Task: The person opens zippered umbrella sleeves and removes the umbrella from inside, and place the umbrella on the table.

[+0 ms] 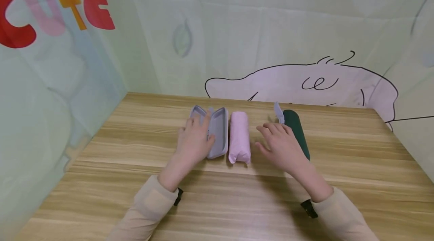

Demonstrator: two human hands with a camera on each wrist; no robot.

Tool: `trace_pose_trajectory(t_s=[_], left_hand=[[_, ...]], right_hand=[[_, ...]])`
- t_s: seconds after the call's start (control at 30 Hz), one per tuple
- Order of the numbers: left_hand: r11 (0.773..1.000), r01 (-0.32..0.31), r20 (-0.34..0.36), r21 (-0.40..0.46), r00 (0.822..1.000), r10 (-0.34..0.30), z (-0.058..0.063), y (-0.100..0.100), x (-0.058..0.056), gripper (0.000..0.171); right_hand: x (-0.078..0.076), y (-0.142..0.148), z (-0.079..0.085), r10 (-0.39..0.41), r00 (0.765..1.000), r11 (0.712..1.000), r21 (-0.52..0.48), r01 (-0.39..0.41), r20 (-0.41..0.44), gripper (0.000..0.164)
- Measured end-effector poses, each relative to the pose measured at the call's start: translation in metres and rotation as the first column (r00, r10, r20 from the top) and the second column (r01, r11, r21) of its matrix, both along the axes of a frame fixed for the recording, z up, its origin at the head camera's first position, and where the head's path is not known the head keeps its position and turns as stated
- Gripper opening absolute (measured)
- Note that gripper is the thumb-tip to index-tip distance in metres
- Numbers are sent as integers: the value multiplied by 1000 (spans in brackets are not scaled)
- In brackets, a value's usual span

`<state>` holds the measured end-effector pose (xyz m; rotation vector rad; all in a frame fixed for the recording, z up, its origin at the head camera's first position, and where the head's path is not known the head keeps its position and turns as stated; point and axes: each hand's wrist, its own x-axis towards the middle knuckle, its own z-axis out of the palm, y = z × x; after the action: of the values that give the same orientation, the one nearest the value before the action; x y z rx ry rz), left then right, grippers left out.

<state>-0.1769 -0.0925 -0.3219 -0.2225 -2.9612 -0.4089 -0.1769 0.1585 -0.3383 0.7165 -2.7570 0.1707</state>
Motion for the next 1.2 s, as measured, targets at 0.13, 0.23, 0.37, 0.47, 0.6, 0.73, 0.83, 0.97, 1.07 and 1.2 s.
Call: trace_pose_trajectory(t_s=[0.13, 0.23, 0.37, 0.47, 0.6, 0.73, 0.83, 0.97, 1.07, 1.2], left_hand=[[1000, 14, -3, -16, 1000, -14, 0, 5, 0, 72], [999, 25, 0, -30, 1000, -25, 0, 9, 1, 70], [998, 40, -13, -44, 999, -41, 0, 13, 1, 64], [998, 52, -19, -39, 998, -52, -1, 17, 2, 63], [998, 65, -13, -27, 998, -65, -3, 23, 3, 63], [997, 70, -11, -36, 997, -71, -4, 29, 3, 63], [996, 79, -5, -43, 997, -79, -5, 32, 3, 64], [995, 91, 16, -44, 996, -90, -3, 37, 4, 65], [993, 103, 20, -56, 995, -102, -2, 41, 5, 65], [990, 126, 11, -61, 992, -125, -1, 45, 6, 63]], right_hand=[[-1, 5, 0, 0, 1000, 1000, 9, 0, -11, 45], [-2, 8, 0, 2, 1000, 1000, 15, -2, -19, 44], [-3, 14, 0, 0, 999, 1000, 24, 1, -32, 45], [-4, 18, -1, -4, 999, 1000, 26, 5, -45, 44], [-6, 23, -2, -11, 998, 1000, 20, 12, -60, 44], [-7, 27, -2, -19, 999, 1000, 9, 19, -47, 43], [-7, 28, -2, -25, 999, 1000, 7, 26, -35, 42], [-8, 31, -3, -29, 999, 1000, 1, 29, -34, 41], [-8, 32, -2, -33, 999, 999, -1, 33, -37, 41], [-8, 34, -1, -50, 998, 999, 4, 50, -40, 41]])
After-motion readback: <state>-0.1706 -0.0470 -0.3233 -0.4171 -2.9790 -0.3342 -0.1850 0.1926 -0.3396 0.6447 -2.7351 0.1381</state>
